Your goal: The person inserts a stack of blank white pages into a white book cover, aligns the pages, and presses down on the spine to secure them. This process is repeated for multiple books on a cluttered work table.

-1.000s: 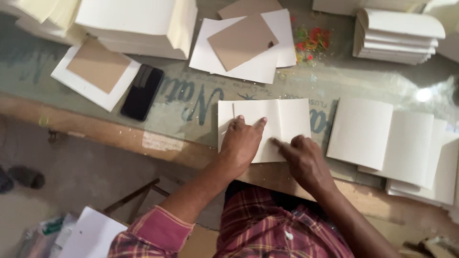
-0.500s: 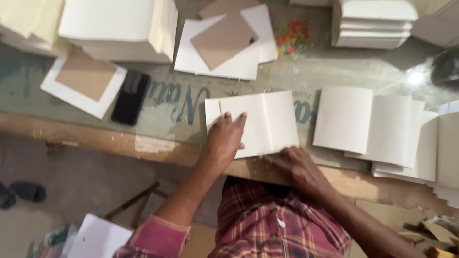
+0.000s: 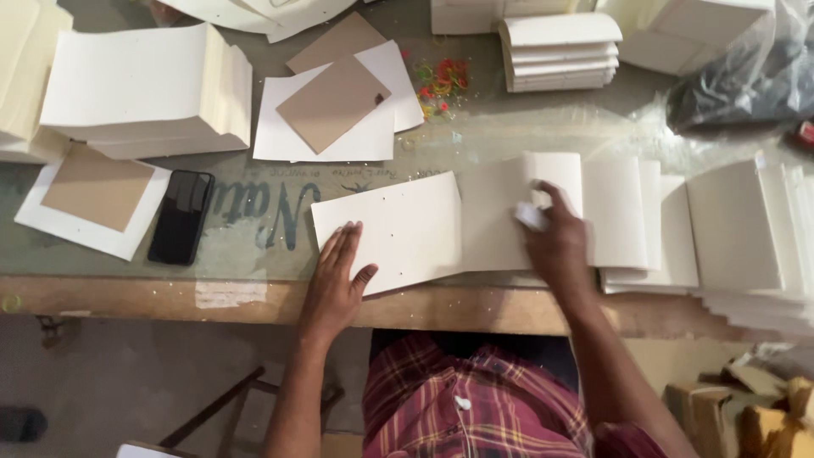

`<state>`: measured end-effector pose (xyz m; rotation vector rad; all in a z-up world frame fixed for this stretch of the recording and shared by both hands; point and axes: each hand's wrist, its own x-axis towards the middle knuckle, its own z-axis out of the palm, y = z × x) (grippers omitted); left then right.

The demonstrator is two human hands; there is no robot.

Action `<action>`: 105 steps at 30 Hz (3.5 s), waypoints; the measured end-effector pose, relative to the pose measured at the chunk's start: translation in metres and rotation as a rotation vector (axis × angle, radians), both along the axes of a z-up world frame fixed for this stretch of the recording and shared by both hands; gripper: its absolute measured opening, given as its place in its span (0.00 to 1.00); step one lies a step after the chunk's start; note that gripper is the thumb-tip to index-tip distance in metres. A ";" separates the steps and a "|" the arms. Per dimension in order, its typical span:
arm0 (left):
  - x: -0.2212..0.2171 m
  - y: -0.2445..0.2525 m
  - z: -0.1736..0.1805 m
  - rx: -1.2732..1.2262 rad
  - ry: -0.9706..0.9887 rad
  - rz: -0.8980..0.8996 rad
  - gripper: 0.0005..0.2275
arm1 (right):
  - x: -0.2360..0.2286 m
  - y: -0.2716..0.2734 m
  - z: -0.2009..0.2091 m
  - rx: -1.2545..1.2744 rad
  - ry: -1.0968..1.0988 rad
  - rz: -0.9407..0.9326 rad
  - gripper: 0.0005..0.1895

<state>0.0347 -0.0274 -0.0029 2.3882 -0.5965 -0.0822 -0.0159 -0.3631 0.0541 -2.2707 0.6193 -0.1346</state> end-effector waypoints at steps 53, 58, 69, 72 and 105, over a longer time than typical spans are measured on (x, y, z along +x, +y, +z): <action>0.040 -0.100 0.011 -0.726 0.230 -0.090 0.25 | -0.030 0.042 -0.033 -0.423 -0.138 0.795 0.16; 0.039 -0.105 0.012 -0.687 0.312 -0.027 0.32 | -0.032 0.042 -0.033 -0.433 -0.105 0.783 0.15; 0.036 -0.105 -0.001 -0.612 0.192 -0.061 0.15 | -0.030 0.044 -0.032 -0.480 -0.078 0.842 0.16; 0.040 -0.107 -0.001 -0.645 0.051 -0.052 0.14 | -0.028 0.043 -0.029 -0.493 -0.099 0.869 0.17; 0.030 -0.114 0.012 -0.353 0.070 -0.178 0.23 | 0.040 0.022 -0.005 0.439 0.388 0.185 0.19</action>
